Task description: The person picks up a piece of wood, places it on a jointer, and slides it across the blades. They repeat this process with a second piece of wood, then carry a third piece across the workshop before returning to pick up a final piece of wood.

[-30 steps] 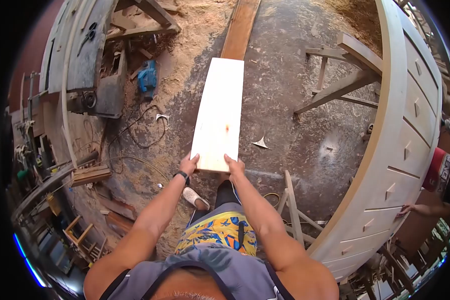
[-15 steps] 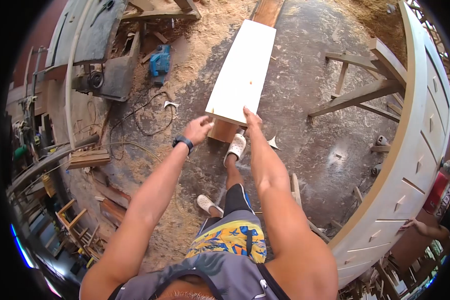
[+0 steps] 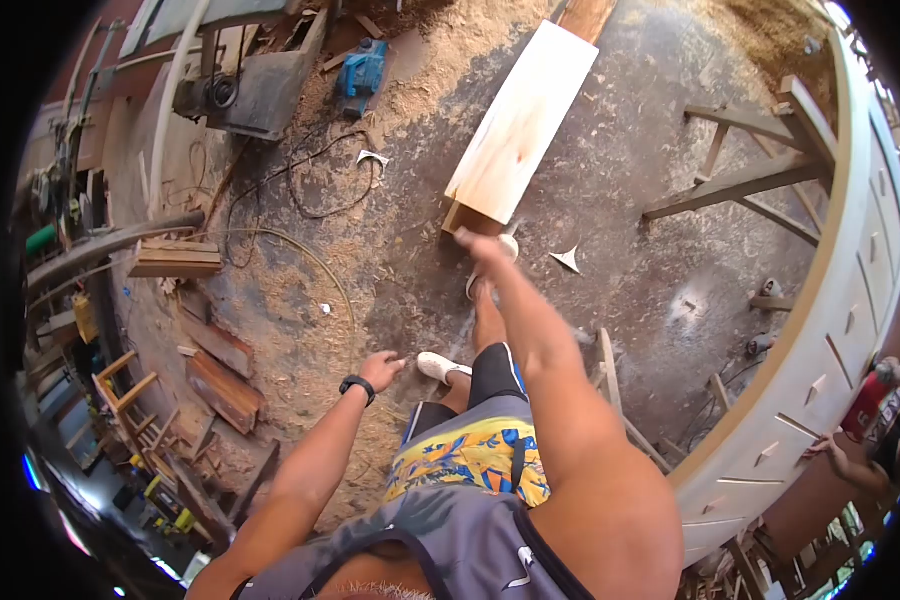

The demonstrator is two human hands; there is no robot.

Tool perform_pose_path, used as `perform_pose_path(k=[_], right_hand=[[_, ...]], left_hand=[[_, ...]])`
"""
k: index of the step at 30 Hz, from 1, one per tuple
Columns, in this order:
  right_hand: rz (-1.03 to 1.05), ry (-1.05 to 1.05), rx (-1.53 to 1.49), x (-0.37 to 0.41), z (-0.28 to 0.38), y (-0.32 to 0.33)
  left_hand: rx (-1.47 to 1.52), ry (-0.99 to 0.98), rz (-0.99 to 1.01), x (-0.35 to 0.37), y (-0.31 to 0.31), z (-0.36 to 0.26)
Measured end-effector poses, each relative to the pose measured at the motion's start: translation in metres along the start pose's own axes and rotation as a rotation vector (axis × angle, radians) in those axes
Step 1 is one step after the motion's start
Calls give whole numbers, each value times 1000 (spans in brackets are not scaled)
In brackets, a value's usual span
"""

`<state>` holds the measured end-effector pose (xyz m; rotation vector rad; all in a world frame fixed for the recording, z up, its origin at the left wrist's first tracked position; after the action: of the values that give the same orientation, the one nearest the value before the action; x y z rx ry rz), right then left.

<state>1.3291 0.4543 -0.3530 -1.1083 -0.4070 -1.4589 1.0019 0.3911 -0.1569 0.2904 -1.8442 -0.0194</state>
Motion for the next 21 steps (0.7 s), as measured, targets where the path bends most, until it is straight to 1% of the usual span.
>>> perform_pose_path(k=[1,2,3,4,5,7,8,10,11,12,13,14,15,16,17,18,19,20,21], right_hand=[[167,83,231,-35,-41,-24],[75,-219,364,70,3,-72],[117,-71,666,42,-43,-88],[158,-108,971,94,-16,-128],[168,-90,1098,105,-33,-150],[238,-101,1357,131,-65,-182],[241,-94,1387,145,-77,-192],[278,-222,1532,169,-99,-192],[384,-110,1825,153,-131,-186],[519,27,2144,140,-160,-182],[129,29,1656,180,-108,-177],[33,20,1610,190,-100,-168],[73,-145,1547,199,-95,-165],[161,-280,1564,221,-85,-184],[496,111,1646,210,-90,-189],[16,-245,1007,239,-84,-178],[71,-285,998,251,-83,-188],[-15,-326,1030,275,-79,-209],[24,-362,1043,277,-85,-214]], left_hand=[[15,25,-4,6,-10,19],[28,51,-9,12,-19,37],[40,29,-29,21,-23,38],[108,13,-36,30,-27,45],[176,0,-39,42,-32,53],[201,-64,-103,48,-41,76],[305,-105,-156,58,-43,86],[510,-209,-265,69,-58,119],[588,-218,-327,88,-63,137],[575,-244,-345,108,-70,148],[586,-256,-379,131,-80,162],[658,-274,-416,164,-89,178],[812,-243,-529,185,-100,213],[729,-150,-587,203,-117,246],[636,-45,-608,222,-140,280],[719,31,-609,238,-168,319],[770,82,-587,253,-194,355],[874,155,-555,276,-220,387],[957,214,-512,301,-245,410]])
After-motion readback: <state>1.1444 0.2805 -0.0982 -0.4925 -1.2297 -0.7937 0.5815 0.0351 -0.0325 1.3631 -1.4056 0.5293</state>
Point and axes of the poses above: each hand's wrist, its own x-axis away from the middle knuckle, its own y-axis out of the back of the hand, z = x × y, the point moved 9 cm from there along -x, towards the middle knuckle, and after that the axes turned 14 degrees about z, right-handed, at the moved point
